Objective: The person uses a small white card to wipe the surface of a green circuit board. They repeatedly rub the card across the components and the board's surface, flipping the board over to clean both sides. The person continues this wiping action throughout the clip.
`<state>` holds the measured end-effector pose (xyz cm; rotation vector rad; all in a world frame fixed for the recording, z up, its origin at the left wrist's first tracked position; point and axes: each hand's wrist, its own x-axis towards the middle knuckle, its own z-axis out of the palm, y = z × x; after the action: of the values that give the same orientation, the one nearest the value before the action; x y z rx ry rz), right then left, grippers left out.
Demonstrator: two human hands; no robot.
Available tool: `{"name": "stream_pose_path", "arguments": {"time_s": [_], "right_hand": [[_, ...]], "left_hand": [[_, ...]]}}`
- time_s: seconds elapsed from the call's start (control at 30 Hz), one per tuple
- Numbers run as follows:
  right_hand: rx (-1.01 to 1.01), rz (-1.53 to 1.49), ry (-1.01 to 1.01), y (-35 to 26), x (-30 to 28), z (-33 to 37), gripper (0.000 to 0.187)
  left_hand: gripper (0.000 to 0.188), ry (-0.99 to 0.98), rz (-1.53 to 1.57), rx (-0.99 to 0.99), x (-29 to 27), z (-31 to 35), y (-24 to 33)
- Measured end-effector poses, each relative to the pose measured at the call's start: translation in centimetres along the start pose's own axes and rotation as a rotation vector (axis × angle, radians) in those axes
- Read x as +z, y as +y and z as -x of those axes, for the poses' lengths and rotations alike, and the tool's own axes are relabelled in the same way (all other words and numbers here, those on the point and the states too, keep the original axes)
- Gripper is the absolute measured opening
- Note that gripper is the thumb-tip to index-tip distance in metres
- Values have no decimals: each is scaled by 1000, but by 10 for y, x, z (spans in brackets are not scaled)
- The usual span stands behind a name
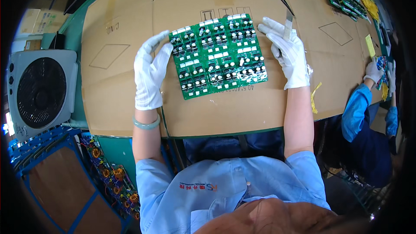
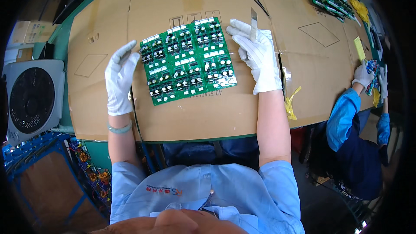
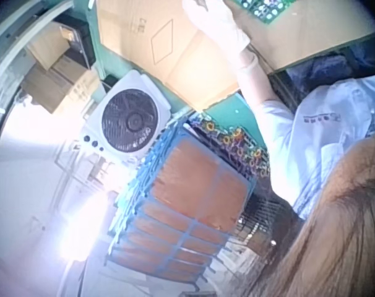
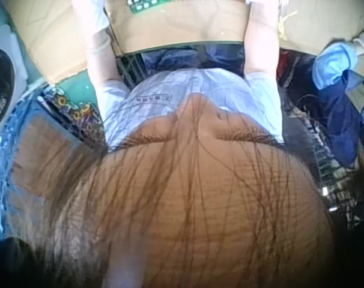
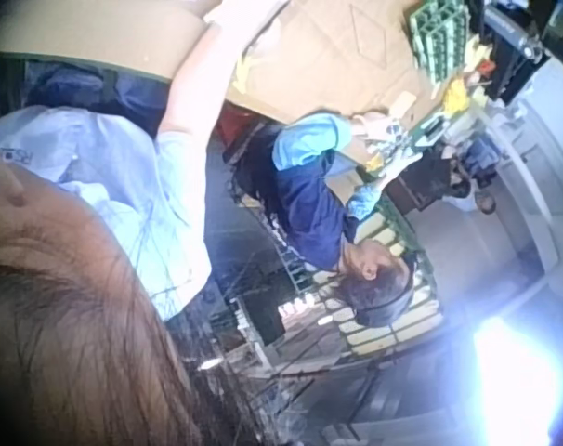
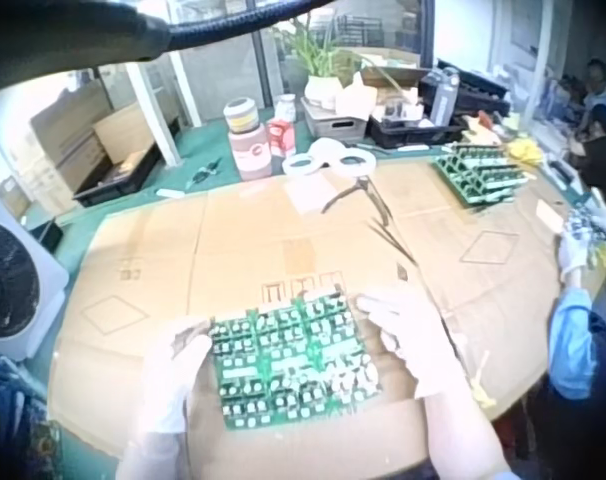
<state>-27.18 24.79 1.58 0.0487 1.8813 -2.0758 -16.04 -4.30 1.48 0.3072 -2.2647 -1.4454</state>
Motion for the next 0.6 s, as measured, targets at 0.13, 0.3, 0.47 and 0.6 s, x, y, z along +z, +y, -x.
{"name": "stream_pose_path", "arguments": {"time_s": [0.13,0.3,0.47,0.6], "right_hand": [[-36,54,1,0,-1,-1,35],[-62,127,-30,-2,-2,3,34],[-117,221,6,8,12,2,31],[-246,247,41,22,9,1,31]], "left_hand": [[28,-61,-221,186,0,-22,38],[27,44,-351,269,3,-22,24],[32,34,-620,476,1,-22,-2],[33,-11,-575,418,1,-21,-7]]}}
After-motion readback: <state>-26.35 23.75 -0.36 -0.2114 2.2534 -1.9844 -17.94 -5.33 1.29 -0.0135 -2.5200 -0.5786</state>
